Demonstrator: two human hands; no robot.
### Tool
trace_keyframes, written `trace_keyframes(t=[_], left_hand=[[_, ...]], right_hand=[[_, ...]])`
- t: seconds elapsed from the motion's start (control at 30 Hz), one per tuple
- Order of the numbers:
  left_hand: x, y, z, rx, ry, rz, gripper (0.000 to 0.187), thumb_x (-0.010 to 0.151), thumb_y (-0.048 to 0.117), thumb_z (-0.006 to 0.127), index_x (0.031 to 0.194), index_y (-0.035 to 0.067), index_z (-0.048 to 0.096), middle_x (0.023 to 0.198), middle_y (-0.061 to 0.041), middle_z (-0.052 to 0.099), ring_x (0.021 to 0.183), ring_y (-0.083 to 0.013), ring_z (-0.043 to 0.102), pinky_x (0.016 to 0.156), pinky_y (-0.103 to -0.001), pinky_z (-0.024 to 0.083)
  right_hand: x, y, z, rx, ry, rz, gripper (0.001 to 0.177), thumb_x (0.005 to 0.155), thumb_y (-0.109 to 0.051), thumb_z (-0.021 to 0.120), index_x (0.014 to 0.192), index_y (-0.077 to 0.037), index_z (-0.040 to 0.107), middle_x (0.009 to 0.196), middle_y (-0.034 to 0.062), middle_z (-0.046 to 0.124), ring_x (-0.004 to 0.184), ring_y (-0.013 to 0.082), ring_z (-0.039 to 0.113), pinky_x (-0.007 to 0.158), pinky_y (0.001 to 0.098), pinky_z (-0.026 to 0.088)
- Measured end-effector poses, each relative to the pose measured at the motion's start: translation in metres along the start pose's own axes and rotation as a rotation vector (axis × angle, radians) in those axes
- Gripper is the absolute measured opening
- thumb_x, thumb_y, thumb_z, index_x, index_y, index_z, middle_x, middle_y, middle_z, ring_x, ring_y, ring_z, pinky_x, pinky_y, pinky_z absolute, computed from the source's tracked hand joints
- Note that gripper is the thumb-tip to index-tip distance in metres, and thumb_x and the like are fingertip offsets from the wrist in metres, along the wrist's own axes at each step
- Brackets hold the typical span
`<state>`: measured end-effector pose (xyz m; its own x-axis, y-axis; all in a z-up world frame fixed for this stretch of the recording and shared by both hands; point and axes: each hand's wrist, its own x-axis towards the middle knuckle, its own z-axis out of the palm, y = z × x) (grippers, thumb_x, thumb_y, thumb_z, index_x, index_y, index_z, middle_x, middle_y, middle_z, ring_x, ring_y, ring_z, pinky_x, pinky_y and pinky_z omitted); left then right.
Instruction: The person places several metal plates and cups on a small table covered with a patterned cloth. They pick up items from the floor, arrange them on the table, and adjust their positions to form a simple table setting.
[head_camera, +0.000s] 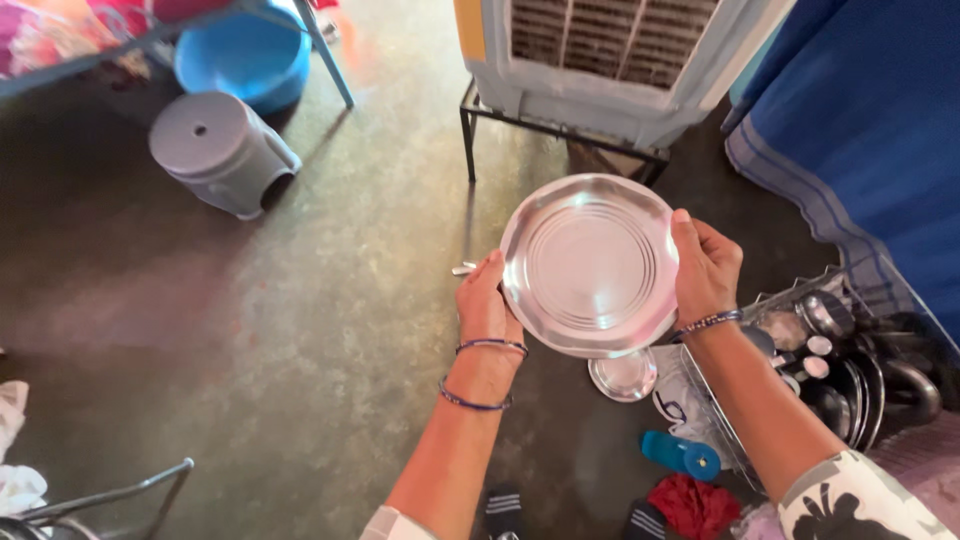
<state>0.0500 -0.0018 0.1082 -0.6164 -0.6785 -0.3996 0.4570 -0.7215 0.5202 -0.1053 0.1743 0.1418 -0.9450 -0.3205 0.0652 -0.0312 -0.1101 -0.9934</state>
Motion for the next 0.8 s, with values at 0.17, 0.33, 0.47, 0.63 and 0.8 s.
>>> trace_keyframes(t=[0.17,0.33,0.47,0.63,0.8], left_hand=[[-0.05,0.043,0.012,-0.014,-0.065,-0.007,0.025,0.103,0.013,0.056,0.113,-0.008,0.065,0.104,-0.013,0.071,0.093,-0.0227,0.07,0.084,-0.038,0.058],[-0.087,0.084,0.025,-0.039,-0.07,0.005,0.029,0.1,0.011,0.052,0.117,-0.008,0.066,0.106,-0.014,0.073,0.094,-0.0233,0.071,0.084,-0.037,0.058],[-0.115,0.108,0.025,0.021,-0.009,-0.018,0.03,0.099,0.01,0.05,0.122,-0.006,0.062,0.106,-0.013,0.072,0.094,-0.0219,0.07,0.084,-0.036,0.058],[-0.134,0.119,0.024,-0.019,0.013,0.026,0.026,0.099,0.009,0.053,0.12,-0.005,0.06,0.107,-0.014,0.069,0.095,-0.0222,0.068,0.085,-0.036,0.058],[-0.153,0.122,0.02,-0.032,0.05,0.071,0.026,0.097,0.009,0.055,0.118,-0.005,0.062,0.108,-0.015,0.069,0.096,-0.0235,0.068,0.085,-0.036,0.057]], right_hand=[[-0.028,-0.061,0.012,-0.07,-0.026,-0.02,0.031,0.106,-0.026,0.063,0.095,0.001,0.072,0.081,-0.0067,0.064,0.07,0.0006,0.051,0.06,0.021,0.042],[-0.046,-0.093,0.031,-0.096,-0.043,-0.049,0.031,0.106,-0.025,0.066,0.094,0.003,0.072,0.08,-0.0074,0.061,0.07,0.0004,0.048,0.059,0.0215,0.039],[-0.065,-0.102,0.035,-0.06,-0.051,-0.065,0.029,0.106,-0.023,0.066,0.093,0.002,0.072,0.079,-0.0087,0.058,0.07,0.0001,0.045,0.06,0.0214,0.036],[-0.074,-0.112,0.038,-0.032,-0.046,-0.081,0.021,0.101,-0.016,0.066,0.094,0.002,0.073,0.081,-0.0065,0.062,0.072,0.0017,0.05,0.063,0.0212,0.04],[-0.076,-0.121,0.04,0.031,-0.121,-0.09,0.02,0.101,-0.014,0.065,0.099,0.004,0.074,0.086,-0.0034,0.066,0.076,0.0037,0.054,0.068,0.0207,0.044]])
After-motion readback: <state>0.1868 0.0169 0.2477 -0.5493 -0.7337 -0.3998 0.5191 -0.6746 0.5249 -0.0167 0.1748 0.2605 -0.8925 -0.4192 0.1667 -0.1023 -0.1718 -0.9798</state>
